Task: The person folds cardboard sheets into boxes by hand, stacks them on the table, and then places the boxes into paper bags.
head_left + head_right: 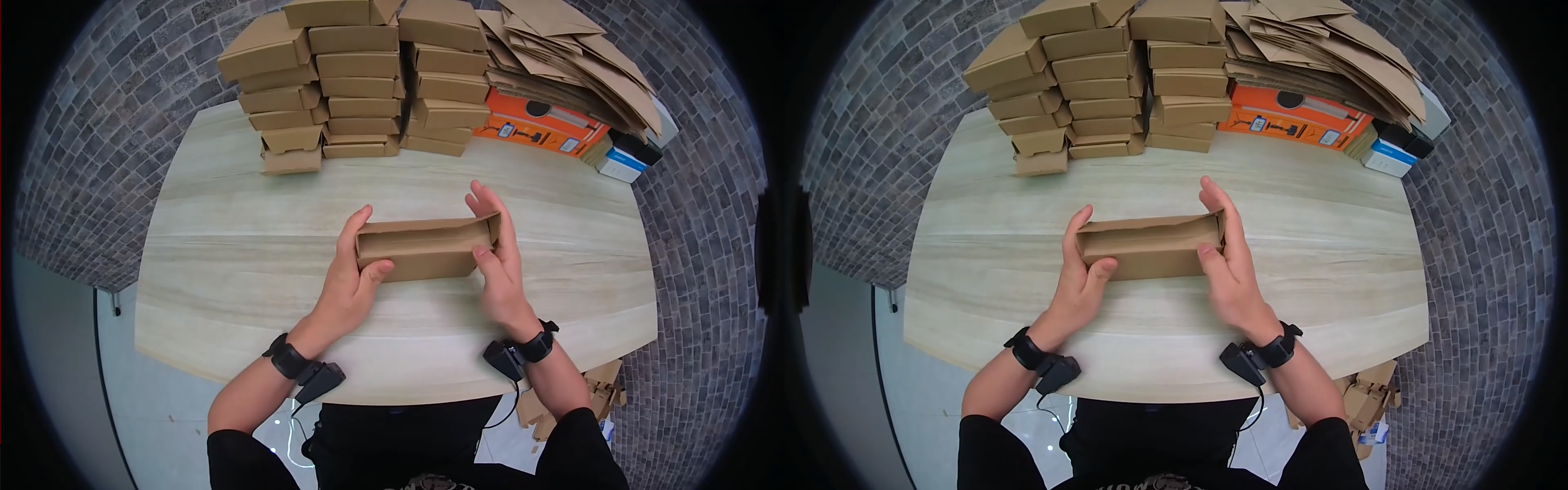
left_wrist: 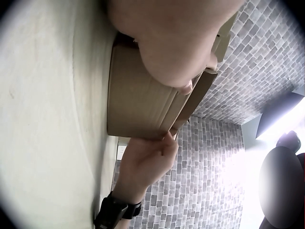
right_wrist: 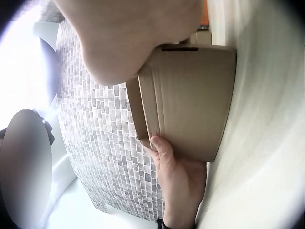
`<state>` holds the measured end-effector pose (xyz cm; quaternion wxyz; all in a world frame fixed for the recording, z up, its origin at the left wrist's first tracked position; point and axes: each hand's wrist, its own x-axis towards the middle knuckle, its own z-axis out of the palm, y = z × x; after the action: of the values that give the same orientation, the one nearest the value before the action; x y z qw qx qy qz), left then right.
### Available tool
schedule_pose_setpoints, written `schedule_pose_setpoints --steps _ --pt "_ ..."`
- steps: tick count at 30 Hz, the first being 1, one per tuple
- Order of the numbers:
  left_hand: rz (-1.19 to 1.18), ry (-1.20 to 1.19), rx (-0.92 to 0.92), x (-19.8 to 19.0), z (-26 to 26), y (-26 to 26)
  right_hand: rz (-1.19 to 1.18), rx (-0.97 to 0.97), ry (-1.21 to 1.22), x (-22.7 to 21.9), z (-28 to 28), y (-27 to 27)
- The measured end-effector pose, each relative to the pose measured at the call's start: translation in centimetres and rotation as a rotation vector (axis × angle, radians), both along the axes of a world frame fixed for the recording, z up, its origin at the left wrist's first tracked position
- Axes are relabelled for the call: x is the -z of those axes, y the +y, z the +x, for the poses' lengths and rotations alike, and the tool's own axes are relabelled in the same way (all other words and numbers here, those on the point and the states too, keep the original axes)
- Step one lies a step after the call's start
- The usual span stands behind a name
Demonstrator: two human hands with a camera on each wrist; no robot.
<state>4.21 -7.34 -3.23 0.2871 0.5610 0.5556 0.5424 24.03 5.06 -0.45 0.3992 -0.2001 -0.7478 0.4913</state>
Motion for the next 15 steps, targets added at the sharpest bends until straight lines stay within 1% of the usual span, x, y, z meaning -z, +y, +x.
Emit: schedule_pose_setpoints --steps 2,3,5,6,8,9,11,15 --pt "0.012 -0.041 -0.009 -0.1 0.0 0.1 -0.069 -0.11 0.094 0.6 0.2 0.7" --pt "0.012 -0.042 -0.009 -0.1 0.0 0.2 -0.068 -0.11 0.094 0.8 0.1 0.8" --pt "0.017 -0.038 -0.026 -0.2 -0.1 0.2 -0.215 -0.17 0.277 1.0 -0.2 0.8" --pt "0.017 -0.038 -0.027 -0.1 -0.1 0.2 -0.215 -0.171 0.277 1.1 -0.2 0.8" --pt "0.044 -0.024 -0.019 0.3 -0.3 0.2 -0.318 -0.191 0.351 1.1 -0.2 1.0" --pt "0.044 -0.025 -0.022 0.4 -0.3 0.2 -0.319 -0.193 0.35 1.3 -0.3 1.0" --pt "0.079 0.02 -0.028 0.5 -0.4 0.2 -0.362 -0.118 0.301 1.7 -0.4 0.8" --pt "0.124 -0.002 -0.022 1.0 -0.7 0.5 -0.335 -0.145 0.307 1.8 -0.4 1.0"
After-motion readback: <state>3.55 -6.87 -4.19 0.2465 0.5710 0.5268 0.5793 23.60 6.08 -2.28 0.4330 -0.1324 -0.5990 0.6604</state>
